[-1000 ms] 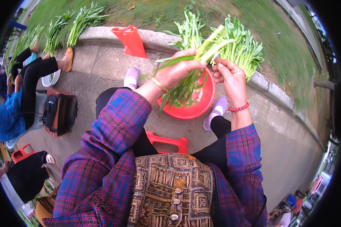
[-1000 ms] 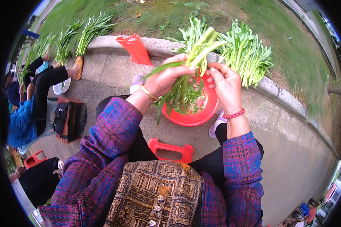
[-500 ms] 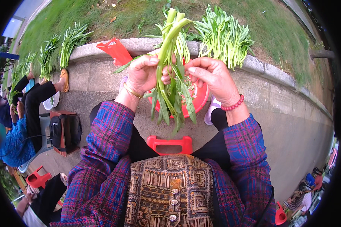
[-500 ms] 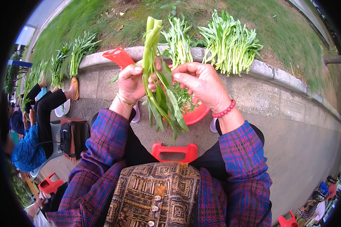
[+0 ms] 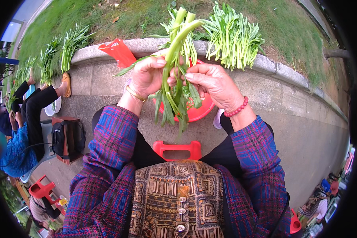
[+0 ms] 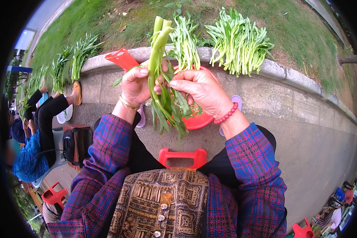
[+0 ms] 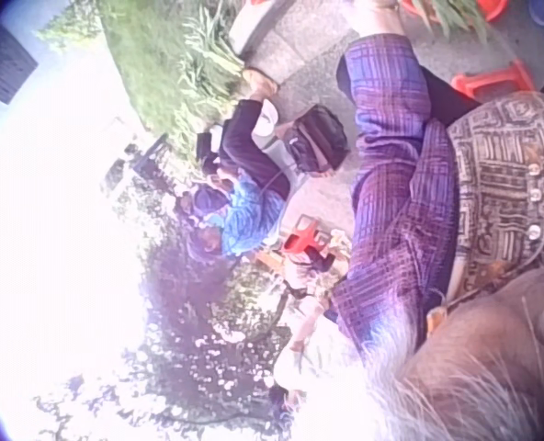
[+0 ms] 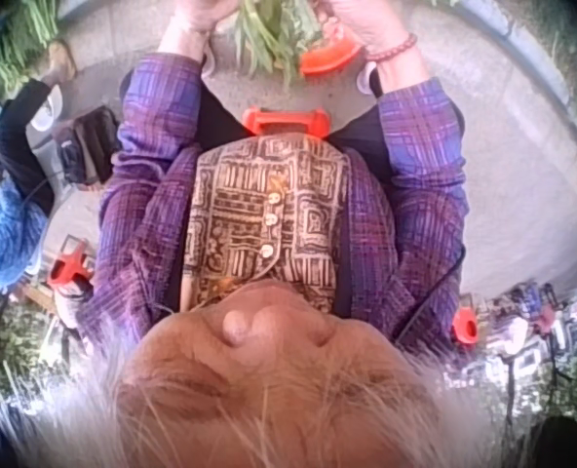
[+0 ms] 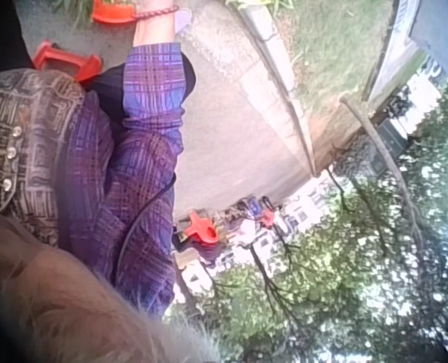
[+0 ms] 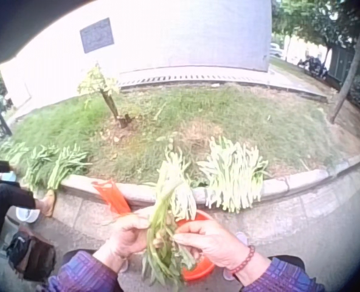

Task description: The person picks individual leaves from a bunch of green vegetables by hand and places the stems into a red basin while keeping the leaves in a separate pile.

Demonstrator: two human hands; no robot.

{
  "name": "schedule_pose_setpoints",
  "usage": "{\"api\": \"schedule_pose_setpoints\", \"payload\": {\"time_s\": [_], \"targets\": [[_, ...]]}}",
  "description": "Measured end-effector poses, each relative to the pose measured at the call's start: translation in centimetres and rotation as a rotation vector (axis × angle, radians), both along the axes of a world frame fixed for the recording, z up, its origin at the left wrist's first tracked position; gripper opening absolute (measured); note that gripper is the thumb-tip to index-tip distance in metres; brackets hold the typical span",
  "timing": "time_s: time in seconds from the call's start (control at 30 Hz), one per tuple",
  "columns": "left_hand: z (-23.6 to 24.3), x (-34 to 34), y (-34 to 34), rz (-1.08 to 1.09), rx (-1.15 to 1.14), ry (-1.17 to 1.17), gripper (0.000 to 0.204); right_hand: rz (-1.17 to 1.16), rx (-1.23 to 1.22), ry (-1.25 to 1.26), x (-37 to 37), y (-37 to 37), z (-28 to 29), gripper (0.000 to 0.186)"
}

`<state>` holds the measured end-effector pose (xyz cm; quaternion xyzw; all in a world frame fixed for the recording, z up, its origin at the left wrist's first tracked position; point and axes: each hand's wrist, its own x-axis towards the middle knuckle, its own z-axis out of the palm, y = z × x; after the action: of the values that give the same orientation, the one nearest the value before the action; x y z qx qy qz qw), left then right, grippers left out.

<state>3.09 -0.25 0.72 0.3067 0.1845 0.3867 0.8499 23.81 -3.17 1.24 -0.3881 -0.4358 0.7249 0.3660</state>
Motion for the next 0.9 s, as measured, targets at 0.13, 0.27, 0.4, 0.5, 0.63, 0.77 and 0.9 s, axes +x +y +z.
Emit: {"api": "schedule_pose_setpoints", "payload": {"time_s": [0.13, 0.27, 0.4, 0.5, 0.63, 0.77, 0.9], "targets": [[-0.2, 0.3, -0.2, 0.011, 0.030, 0.022, 0.050, -0.013, -0.103, 0.044, 0.3, -0.1, 0.3, 0.013], [0.4, 0.8, -0.4, -0.013, 0.093, 0.089, 0.050, -0.085, -0.089, 0.004, 0.0, 0.0, -0.3, 0.014], [0.4, 0.6, -0.7, -0.008, 0.092, 0.047, 0.044, -0.222, -0.199, 0.092, 0.1, 0.4, -0.9, 0.013], [0.1, 0.1, -0.6, 0.003, 0.081, 0.027, 0.047, -0.234, -0.150, 0.063, 0.4, 0.4, -0.4, 0.014], [0.3, 0.3, -0.4, 0.010, 0.071, 0.086, 0.048, -0.173, -0.004, 0.014, 0.1, -0.3, 0.5, 0.013], [0.0, 0.6, -0.6, 0.005, 0.036, 0.141, 0.044, -0.127, 0.013, -0.082, -0.5, -0.2, 0.6, 0.015], [-0.5, 0.7, -0.5, -0.011, 0.049, 0.175, 0.030, -0.030, -0.050, -0.163, 0.2, 0.1, 0.5, 0.016]]}}
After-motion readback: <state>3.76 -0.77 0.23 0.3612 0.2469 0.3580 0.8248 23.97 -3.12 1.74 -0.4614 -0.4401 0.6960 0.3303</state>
